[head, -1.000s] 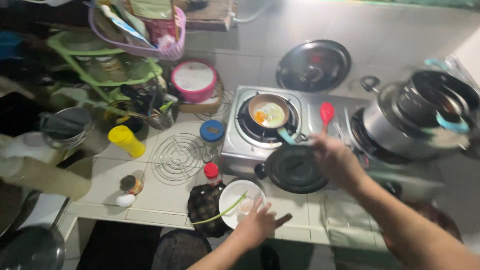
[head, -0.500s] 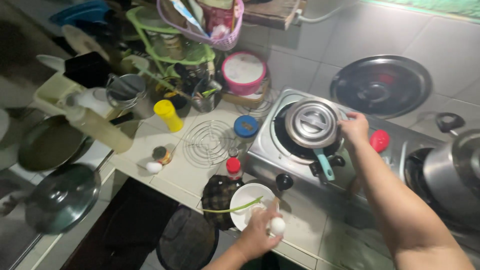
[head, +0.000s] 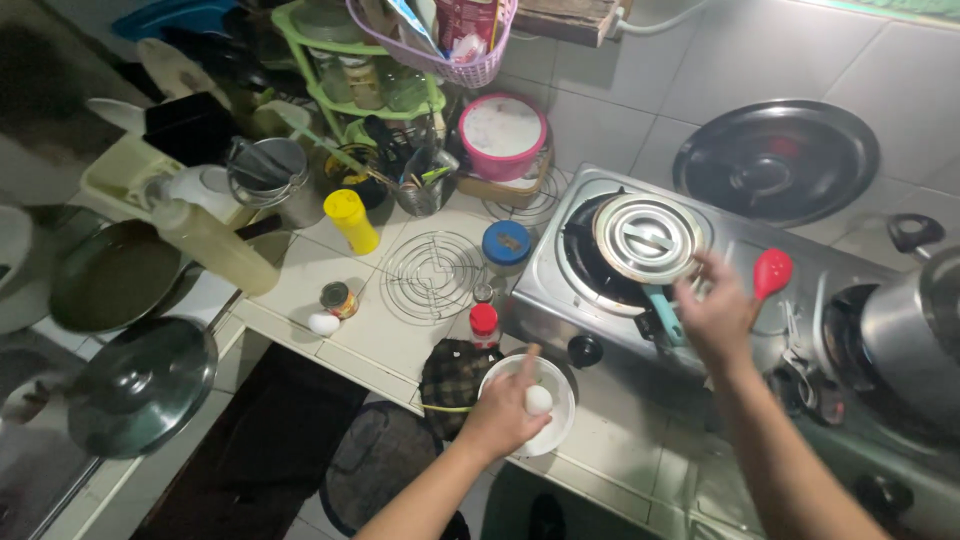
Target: Cracking eggs into a pan, seasoning them, and preparing ingredients on a kitchen counter.
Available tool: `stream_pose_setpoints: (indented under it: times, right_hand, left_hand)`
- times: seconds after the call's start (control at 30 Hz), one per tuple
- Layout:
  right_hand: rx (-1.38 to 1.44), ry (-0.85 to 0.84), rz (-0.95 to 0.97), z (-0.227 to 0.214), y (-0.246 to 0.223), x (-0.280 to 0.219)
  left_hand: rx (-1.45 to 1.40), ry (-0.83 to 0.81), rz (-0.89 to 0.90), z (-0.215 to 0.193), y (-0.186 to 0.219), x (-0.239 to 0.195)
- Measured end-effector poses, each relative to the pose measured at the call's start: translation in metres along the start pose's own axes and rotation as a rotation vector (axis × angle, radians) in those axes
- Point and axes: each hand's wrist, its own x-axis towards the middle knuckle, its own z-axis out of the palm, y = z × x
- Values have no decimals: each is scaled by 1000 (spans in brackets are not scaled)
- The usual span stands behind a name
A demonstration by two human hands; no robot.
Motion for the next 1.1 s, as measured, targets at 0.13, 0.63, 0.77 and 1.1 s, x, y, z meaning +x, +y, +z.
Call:
stream_pose_setpoints:
  times: [0.13,0.63,0.77,1.1]
  right_hand:
    - [-19,-263,32,1,-13,-82]
    - [8,-274,420,11,8,-246]
    - [34,-285,484,17,7,-257]
    - [96,-322,506,21,-19,-246]
  left_hand:
    - [589,-234,207,6,9,3]
    - [206,4,240,-50,-31,-24]
    - [-444,-60,-164,-61,-62,-16]
    - [-992,83,-586,-89,-121,-2]
